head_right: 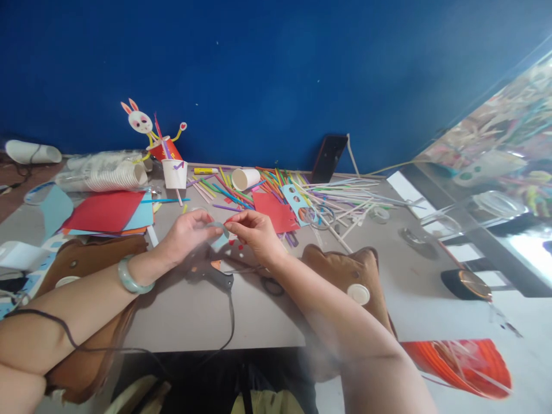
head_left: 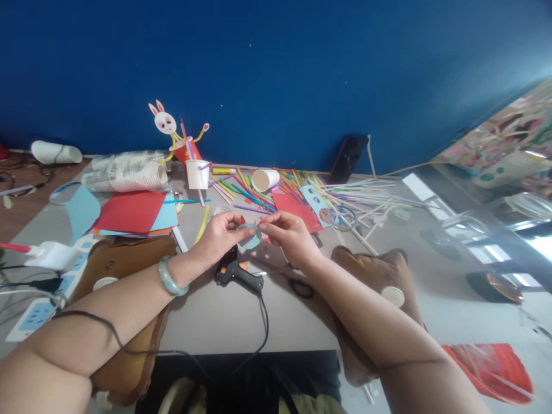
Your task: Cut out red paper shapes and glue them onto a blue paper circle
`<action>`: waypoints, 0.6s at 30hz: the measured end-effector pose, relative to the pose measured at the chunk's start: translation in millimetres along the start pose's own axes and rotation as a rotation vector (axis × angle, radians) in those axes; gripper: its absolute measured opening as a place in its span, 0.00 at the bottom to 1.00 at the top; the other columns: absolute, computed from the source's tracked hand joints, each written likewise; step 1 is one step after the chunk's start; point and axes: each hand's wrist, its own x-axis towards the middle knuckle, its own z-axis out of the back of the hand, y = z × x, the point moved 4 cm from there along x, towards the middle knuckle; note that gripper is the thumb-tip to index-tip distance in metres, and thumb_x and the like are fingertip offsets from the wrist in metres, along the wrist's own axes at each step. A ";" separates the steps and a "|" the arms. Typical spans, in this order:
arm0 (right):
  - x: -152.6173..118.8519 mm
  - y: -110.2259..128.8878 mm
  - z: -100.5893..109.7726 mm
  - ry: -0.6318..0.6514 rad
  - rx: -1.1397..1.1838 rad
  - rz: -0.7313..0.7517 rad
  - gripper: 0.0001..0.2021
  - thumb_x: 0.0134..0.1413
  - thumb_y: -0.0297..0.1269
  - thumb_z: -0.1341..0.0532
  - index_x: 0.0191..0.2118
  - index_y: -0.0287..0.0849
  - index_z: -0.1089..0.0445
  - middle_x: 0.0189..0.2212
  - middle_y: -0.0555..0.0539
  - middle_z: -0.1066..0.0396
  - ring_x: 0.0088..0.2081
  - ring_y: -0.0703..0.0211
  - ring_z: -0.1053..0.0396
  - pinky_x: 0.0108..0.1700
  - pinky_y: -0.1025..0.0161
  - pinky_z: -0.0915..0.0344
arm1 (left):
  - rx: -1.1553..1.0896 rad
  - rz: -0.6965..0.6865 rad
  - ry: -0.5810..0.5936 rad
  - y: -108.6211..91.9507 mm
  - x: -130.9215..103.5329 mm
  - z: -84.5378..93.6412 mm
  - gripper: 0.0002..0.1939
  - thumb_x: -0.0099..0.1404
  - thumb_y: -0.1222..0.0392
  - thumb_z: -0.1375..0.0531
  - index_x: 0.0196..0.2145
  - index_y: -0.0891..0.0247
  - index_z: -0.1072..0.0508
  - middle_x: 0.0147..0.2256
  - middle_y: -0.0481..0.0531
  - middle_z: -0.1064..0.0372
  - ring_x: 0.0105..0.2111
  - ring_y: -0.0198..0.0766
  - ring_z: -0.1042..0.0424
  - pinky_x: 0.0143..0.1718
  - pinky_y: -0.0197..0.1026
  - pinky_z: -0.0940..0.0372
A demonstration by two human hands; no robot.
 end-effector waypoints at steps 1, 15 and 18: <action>-0.2 0.4 -0.1 -0.004 -0.003 0.001 0.13 0.41 0.41 0.26 0.27 0.42 0.28 0.23 0.53 0.28 0.19 0.71 0.44 0.21 0.67 0.49 | -0.001 -0.001 0.003 0.3 0.0 0.1 0.18 0.50 0.53 0.28 0.27 0.63 0.33 0.22 0.43 0.31 0.23 0.30 0.32 0.28 0.34 0.38; -2.5 0.9 -0.4 -0.056 -0.097 0.043 0.12 0.42 0.41 0.27 0.26 0.42 0.29 0.21 0.53 0.29 0.20 0.69 0.42 0.24 0.67 0.44 | 0.029 0.025 0.016 2.2 -0.4 0.1 0.21 0.49 0.46 0.28 0.26 0.62 0.32 0.23 0.44 0.32 0.23 0.31 0.34 0.26 0.35 0.39; -3.4 2.3 -1.3 -0.074 -0.093 0.036 0.12 0.42 0.41 0.28 0.26 0.42 0.29 0.21 0.53 0.29 0.21 0.68 0.40 0.25 0.66 0.43 | -0.038 0.091 0.036 5.9 1.0 0.0 0.25 0.55 0.35 0.35 0.28 0.61 0.29 0.20 0.45 0.35 0.19 0.31 0.37 0.20 0.35 0.45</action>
